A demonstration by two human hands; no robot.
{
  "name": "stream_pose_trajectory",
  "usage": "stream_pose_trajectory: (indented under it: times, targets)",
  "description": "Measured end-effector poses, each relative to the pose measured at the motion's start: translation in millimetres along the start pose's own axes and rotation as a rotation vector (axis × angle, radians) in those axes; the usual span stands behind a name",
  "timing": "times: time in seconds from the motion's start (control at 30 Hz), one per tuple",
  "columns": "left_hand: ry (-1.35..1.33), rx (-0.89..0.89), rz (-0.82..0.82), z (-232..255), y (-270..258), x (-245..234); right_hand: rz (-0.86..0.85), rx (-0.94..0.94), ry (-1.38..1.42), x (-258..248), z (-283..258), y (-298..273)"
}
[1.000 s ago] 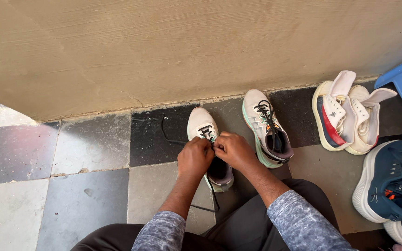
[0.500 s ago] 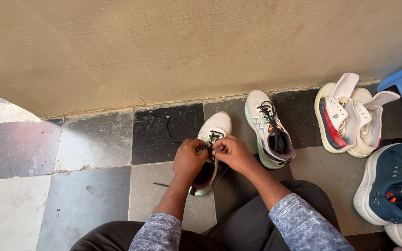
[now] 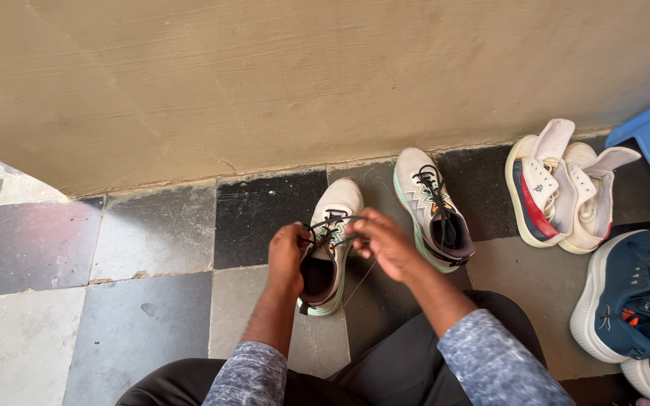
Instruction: The person sits on the floor and removes the laces from a pair of sneakers, pulling the laces out of the eyelets by hand, then threads the laces back through the eyelets to re-lace the shoes. Other pairs of shoes are lined up along the wall nearby.
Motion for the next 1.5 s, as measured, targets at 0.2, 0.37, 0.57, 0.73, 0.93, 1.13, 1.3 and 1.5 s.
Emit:
stream_pose_trajectory:
  times: [0.2,0.37,0.57,0.73,0.93,1.13,1.3,1.5]
  targets:
    - [-0.025,0.174,0.01,69,0,-6,-0.19,-0.338,0.511,-57,-65,-46]
    - [-0.112,0.417,-0.008,149,-27,-12,-0.175,-0.599,0.397,-88,-94,-80]
    - [-0.231,0.577,0.216,207,-56,-48,-0.166,-0.662,0.553,-99,-99,-91]
    - [-0.218,0.701,0.382,213,-63,-69,-0.571,-0.573,0.587,-78,-95,-94]
    - [0.063,0.974,0.499,214,-72,-66,-0.112,-0.151,-0.294,-72,-43,-46]
    - [0.12,0.878,0.252,186,-49,-49,0.343,-0.229,-0.631,-84,-34,-32]
    - [0.553,0.575,-0.11,107,-27,9,0.359,-0.285,-0.915,-40,-34,-35]
    - [1.259,0.319,-0.163,57,-39,43,0.376,-0.619,-1.406,46,-44,-34]
Point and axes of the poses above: each hand's wrist, its own y-axis towards the middle knuckle, its own x-axis out of the palm, z = x × y, the point moved 5 cm from there along y, towards the middle knuckle, and after that the axes turned 14 degrees about -y, right-handed, at the moved point
